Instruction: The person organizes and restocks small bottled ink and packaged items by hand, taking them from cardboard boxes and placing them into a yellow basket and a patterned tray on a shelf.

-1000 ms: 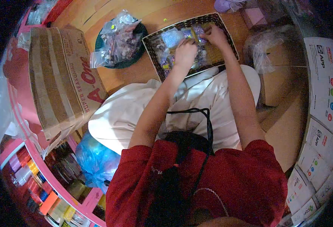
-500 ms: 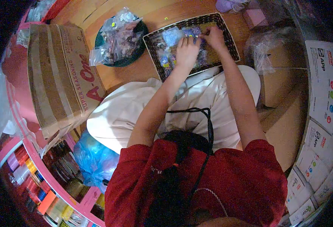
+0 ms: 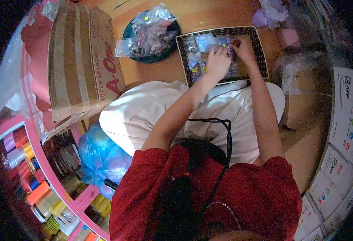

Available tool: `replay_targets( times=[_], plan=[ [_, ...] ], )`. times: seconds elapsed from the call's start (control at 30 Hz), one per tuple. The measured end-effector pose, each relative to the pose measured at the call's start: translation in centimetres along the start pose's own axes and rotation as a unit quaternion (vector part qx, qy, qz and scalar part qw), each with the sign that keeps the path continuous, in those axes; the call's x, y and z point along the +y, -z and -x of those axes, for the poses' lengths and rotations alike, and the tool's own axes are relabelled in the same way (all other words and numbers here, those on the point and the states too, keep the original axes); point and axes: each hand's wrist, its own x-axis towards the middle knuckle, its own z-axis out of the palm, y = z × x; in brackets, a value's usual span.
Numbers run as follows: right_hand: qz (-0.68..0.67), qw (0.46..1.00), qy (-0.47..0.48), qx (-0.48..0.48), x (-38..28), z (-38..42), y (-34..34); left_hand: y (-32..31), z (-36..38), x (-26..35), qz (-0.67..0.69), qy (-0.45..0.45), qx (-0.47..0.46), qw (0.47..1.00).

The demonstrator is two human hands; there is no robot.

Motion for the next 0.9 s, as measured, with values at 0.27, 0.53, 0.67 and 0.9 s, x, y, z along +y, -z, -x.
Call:
replay_targets(
  times=[0.27,0.53,0.67,0.9],
  plan=[
    [0.046,0.999,-0.009,0.028,-0.7,-0.4,0.5,8.2,3.5,-13.7,-0.019,0.342,0.096,0.935],
    [-0.062,0.994,-0.064,0.06,0.3,-1.1,3.4,3.3,5.0,-18.9,-0.045,0.49,-0.073,0.868],
    [-0.032,0.994,-0.051,0.088,-0.6,-0.8,4.5,4.8,6.6,-20.0,0.059,0.46,-0.029,0.885],
    [-0.186,0.976,-0.024,-0.109,-4.7,1.3,7.2,11.2,5.3,-11.5,0.308,0.381,0.189,0.851]
  ],
)
